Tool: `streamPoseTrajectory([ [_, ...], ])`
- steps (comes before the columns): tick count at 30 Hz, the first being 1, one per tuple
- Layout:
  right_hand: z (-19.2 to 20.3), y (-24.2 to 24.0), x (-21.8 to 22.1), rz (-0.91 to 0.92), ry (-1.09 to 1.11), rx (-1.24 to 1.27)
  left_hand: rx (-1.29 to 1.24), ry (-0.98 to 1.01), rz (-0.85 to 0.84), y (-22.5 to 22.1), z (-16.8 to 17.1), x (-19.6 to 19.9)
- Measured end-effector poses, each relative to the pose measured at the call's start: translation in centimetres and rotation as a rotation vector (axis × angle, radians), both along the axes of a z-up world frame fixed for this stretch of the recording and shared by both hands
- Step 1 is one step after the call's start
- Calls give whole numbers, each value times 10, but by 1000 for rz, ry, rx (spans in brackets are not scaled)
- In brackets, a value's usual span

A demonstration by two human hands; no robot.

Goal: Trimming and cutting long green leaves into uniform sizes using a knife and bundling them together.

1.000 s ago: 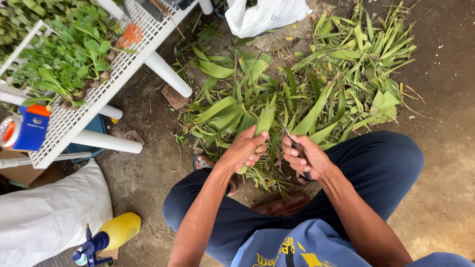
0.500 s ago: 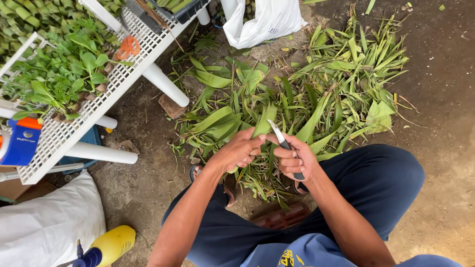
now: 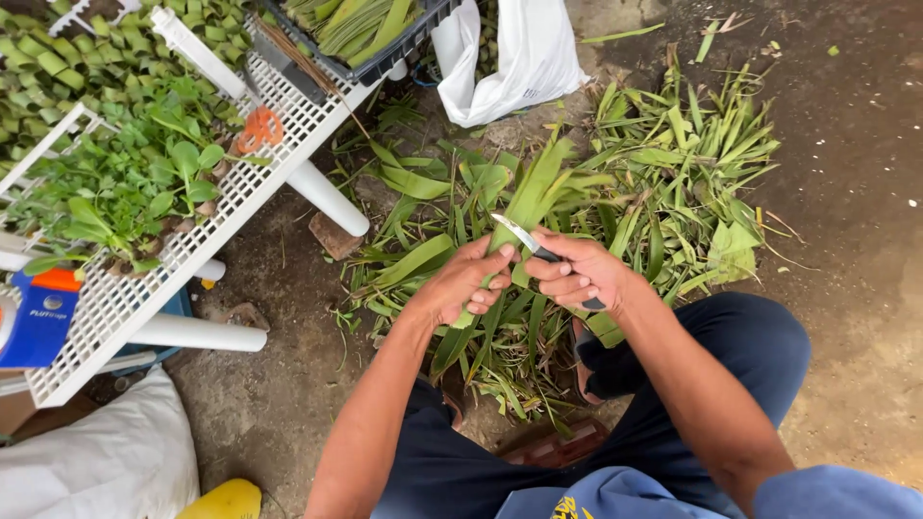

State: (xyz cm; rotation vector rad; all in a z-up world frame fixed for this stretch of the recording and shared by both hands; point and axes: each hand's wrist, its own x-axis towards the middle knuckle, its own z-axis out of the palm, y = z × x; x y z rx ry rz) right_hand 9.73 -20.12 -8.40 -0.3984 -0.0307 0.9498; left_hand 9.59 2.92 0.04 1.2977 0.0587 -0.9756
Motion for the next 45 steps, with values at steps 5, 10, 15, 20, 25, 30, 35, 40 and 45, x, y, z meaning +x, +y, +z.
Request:
streamPoseTrajectory([
  [5, 33, -9, 27, 56, -101, -95, -92, -8, 7, 2, 12, 15],
  [10, 53, -18, 51, 75, -165, -221, -227, -5, 14, 5, 15, 20],
  [15, 51, -24, 49, 182, -130, -170, -306, -54, 48, 0, 8, 15],
  [20, 59, -28, 46, 177, -147, -153, -301, -66, 48, -10, 16, 12],
  [25, 59, -33, 49, 153, -185, -182, -332, -129, -15, -12, 15, 14],
  [30, 60, -40, 53, 167, -190, -194, -361, -101, -53, -10, 16, 11],
  [35, 62, -45, 54, 172, -153, -203, -380, -90, -18, -13, 11, 15],
  [40, 67, -46, 55, 148, -177, -273, -386, -66, 43, -16, 11, 17],
  [45, 63, -47, 59, 138, -318, -417, -366, -99, 47, -16, 10, 18],
])
